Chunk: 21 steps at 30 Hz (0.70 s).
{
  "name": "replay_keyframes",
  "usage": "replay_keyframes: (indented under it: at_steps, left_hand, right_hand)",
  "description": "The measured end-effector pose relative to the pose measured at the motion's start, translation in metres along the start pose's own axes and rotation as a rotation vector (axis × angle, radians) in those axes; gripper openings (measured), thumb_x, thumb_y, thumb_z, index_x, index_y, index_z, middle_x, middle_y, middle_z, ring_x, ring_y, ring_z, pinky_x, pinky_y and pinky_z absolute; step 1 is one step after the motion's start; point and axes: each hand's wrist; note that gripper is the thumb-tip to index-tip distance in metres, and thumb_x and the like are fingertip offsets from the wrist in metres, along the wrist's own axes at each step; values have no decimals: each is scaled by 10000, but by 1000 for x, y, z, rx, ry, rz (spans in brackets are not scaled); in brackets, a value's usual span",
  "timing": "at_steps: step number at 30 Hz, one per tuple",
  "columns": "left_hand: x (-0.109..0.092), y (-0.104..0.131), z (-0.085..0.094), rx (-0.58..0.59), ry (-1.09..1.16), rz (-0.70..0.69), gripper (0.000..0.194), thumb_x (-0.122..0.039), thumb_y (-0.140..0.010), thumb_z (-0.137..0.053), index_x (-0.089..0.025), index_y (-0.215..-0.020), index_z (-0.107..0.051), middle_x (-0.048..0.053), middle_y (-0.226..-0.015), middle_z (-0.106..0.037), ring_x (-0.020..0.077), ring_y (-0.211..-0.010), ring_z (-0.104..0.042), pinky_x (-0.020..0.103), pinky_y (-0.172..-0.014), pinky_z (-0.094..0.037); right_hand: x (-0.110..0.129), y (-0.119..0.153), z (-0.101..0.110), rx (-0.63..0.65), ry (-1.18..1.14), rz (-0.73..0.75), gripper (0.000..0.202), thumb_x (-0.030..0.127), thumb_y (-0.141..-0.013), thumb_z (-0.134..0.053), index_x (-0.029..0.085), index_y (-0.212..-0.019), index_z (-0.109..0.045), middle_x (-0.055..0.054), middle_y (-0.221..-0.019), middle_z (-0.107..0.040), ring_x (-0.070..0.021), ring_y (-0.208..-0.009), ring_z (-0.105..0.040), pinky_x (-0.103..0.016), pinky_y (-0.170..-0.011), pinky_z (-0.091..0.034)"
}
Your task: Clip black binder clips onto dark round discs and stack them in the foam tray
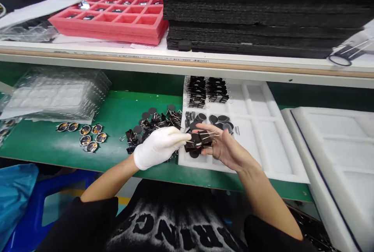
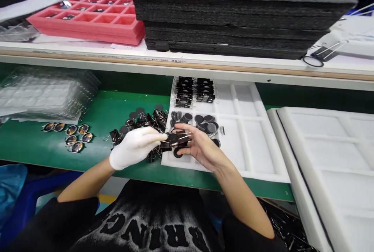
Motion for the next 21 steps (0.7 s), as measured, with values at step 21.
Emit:
replay_keyframes:
  at_steps: [21]
  left_hand:
    - [12,18,13,37,-301,71,320,-192,-972,-571,-186,-1291,-601,129,-1254,-689,268,-1122,-664,406,-898,-521]
  right_hand:
    - [59,-82,186,-488,1187,489,391,552,-835,-710,251,-1072,-785,-117,-1123,-775,-316,-1036,-686,-483,-882,-527]
Point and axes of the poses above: each hand's wrist, its own y-axis away from the middle knuckle, its own z-axis out of the back of the hand, x = y × z
